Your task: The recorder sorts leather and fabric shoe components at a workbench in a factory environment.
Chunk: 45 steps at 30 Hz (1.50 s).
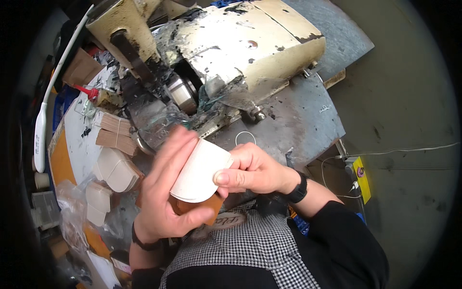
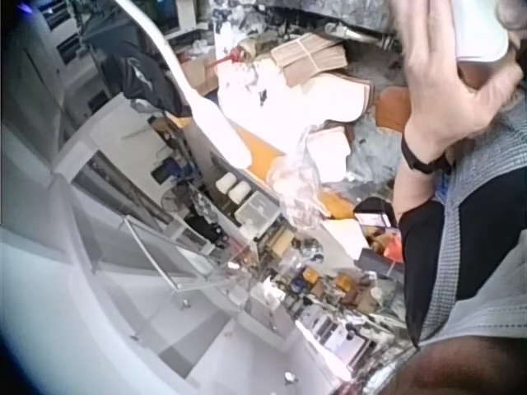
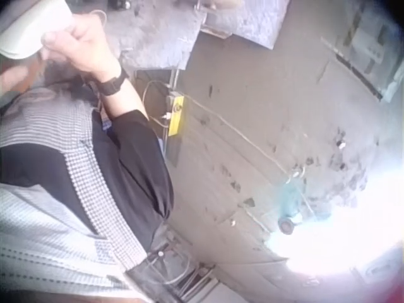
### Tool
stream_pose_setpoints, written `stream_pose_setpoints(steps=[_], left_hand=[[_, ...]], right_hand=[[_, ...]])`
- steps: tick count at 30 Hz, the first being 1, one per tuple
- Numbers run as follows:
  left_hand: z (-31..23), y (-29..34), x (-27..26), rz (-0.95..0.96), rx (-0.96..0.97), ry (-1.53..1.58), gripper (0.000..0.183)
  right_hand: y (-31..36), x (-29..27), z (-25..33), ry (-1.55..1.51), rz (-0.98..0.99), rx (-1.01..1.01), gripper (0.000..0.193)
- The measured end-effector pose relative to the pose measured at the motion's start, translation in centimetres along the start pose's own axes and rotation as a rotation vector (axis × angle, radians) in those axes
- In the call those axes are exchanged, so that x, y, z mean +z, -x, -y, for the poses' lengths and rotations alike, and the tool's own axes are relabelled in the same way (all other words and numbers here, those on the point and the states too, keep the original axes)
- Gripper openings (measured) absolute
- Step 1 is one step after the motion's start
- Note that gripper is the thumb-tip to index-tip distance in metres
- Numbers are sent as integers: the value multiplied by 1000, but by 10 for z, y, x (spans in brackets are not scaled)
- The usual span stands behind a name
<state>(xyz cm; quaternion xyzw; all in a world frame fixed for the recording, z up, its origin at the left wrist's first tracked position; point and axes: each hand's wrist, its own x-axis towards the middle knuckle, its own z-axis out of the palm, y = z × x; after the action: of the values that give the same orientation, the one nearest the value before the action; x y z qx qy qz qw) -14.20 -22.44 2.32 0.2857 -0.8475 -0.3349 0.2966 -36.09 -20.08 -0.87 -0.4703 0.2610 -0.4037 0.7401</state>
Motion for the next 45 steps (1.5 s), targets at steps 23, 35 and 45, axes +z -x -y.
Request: stream_pose_setpoints(steps=[23, 35, 45], left_hand=[[41, -8, 8, -571, -691, 757, 29], [41, -5, -10, -489, -719, 667, 22], [30, -17, -9, -403, -181, 153, 34]], right_hand=[[-39, 11, 2, -386, -180, 200, 30], [-39, 18, -4, -383, -173, 190, 29], [-16, 19, 0, 125, -424, -21, 28]])
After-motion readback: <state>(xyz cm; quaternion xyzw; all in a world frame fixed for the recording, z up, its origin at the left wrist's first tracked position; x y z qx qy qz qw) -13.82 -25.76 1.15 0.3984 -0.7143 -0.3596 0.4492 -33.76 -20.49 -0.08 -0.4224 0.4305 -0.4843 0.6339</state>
